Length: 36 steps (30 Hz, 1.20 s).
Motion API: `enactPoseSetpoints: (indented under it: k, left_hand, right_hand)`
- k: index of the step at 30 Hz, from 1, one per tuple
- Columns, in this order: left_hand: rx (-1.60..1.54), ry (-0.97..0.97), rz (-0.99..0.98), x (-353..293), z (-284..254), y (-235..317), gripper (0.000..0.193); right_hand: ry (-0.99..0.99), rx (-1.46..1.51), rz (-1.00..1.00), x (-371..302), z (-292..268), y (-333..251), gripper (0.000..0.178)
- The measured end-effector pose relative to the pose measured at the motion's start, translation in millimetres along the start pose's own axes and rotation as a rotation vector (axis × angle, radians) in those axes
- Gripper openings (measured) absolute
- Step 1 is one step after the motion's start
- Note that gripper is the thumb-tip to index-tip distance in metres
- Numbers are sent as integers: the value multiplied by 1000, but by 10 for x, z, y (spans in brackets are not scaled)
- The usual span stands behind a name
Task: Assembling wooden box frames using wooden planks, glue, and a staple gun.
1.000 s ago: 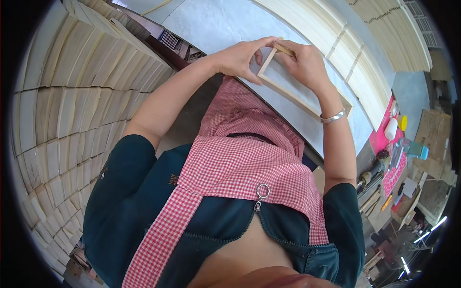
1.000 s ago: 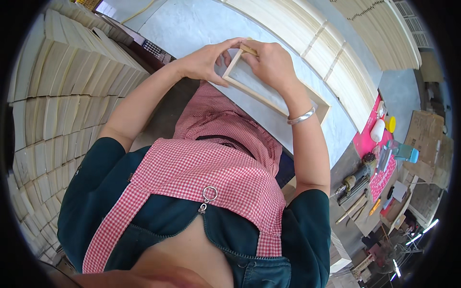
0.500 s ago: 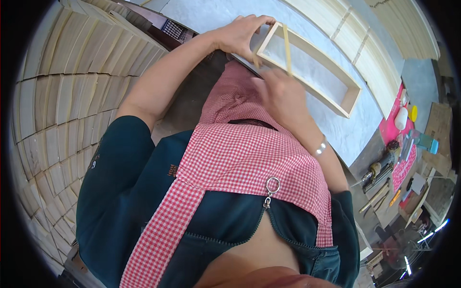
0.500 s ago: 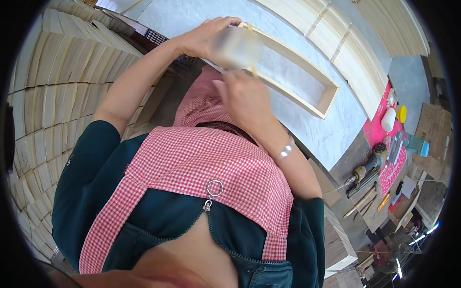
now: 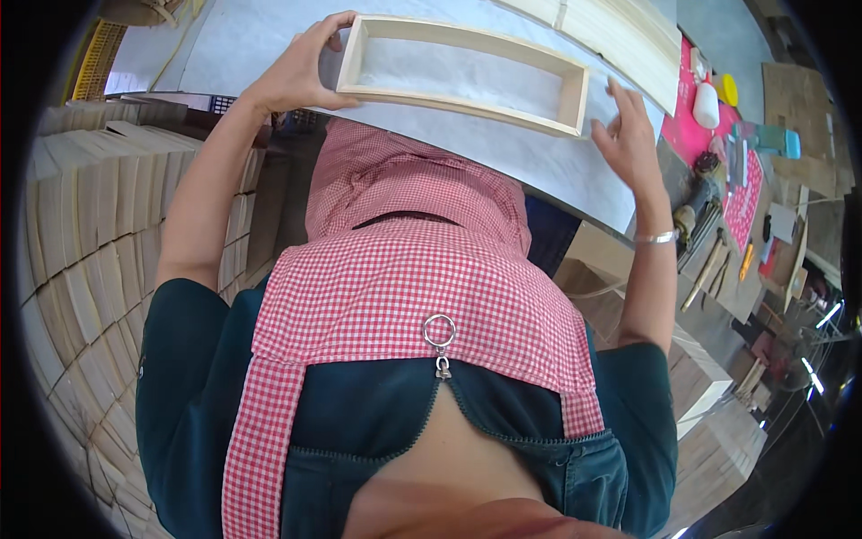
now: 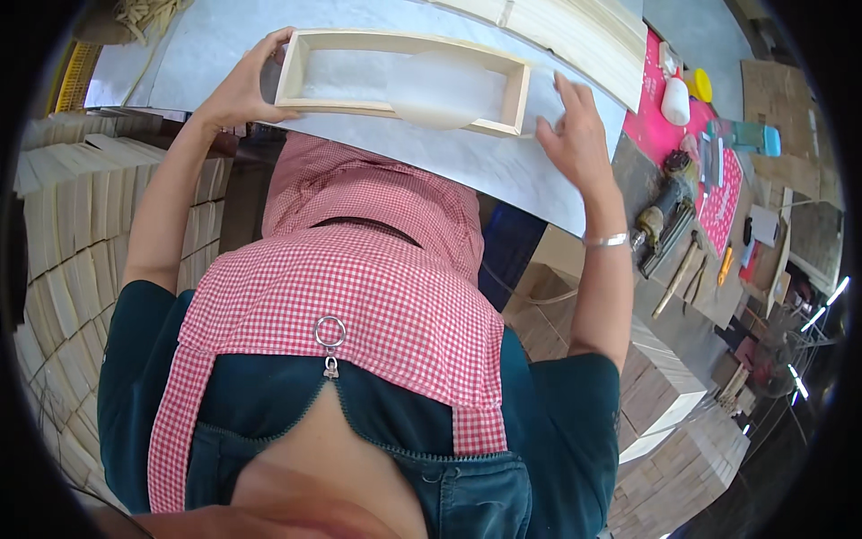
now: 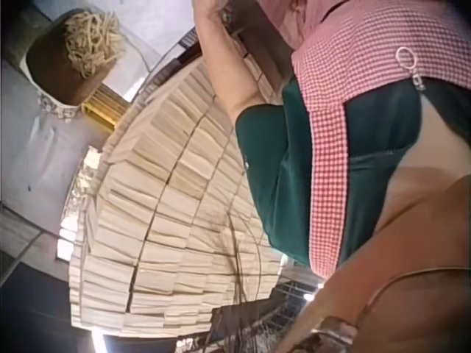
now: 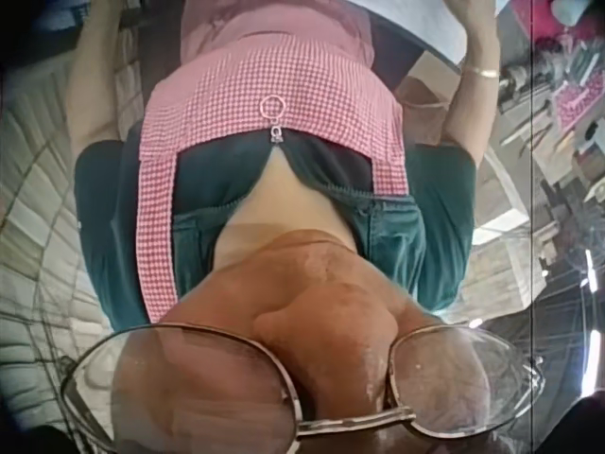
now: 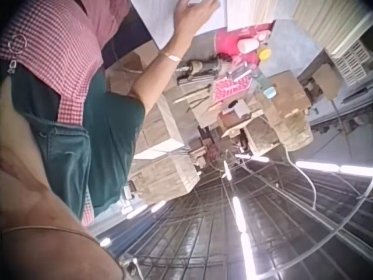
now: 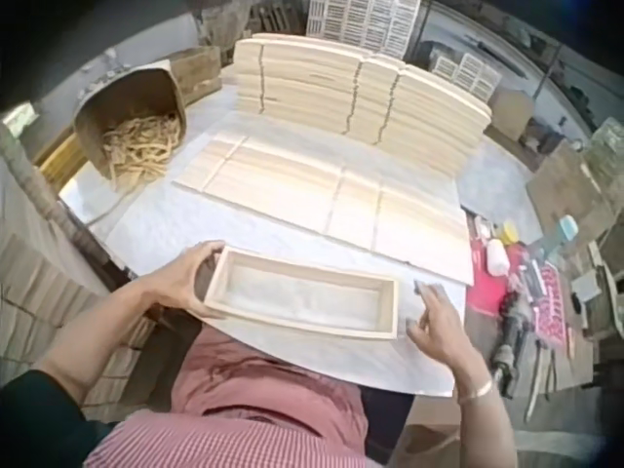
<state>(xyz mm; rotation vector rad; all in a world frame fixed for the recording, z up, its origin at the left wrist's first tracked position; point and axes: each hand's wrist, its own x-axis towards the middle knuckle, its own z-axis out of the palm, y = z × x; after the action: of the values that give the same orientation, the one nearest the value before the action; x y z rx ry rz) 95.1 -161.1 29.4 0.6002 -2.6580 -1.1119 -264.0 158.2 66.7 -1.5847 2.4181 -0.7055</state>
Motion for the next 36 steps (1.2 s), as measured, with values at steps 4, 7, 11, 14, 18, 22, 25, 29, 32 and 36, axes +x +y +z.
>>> enactPoseSetpoints:
  k: [4,7,11,14,18,22,25,29,32,36]
  left_hand:
    - [-26,-14,-33,-6,3,60,110]
    - [-76,-34,-105,6,-22,153,110]
    - [-26,-5,-64,16,-5,204,104]
    - [-99,23,-72,-16,7,182,94]
    - [-370,57,-115,40,-75,145,71]
    - [-722,-234,-603,114,-298,323,62]
    - [-604,-304,-672,235,-321,499,65]
    - [-508,-274,-715,213,-303,470,65]
    - [-571,-28,-603,61,-240,237,59]
    - [-624,78,-510,-251,-27,581,58]
  right_hand:
    - [-130,96,-73,200,124,77,53]
    - [-213,171,-99,210,208,50,50]
    - [-102,304,-71,153,412,147,45]
    - [49,459,-60,155,416,41,40]
    - [400,787,-33,239,228,-278,29]
    - [358,482,195,299,-74,-439,18]
    - [255,303,316,307,108,-134,19]
    - [130,274,475,276,203,-2,24]
    - [111,696,607,134,165,-91,26]
    - [28,743,446,-66,143,-84,29]
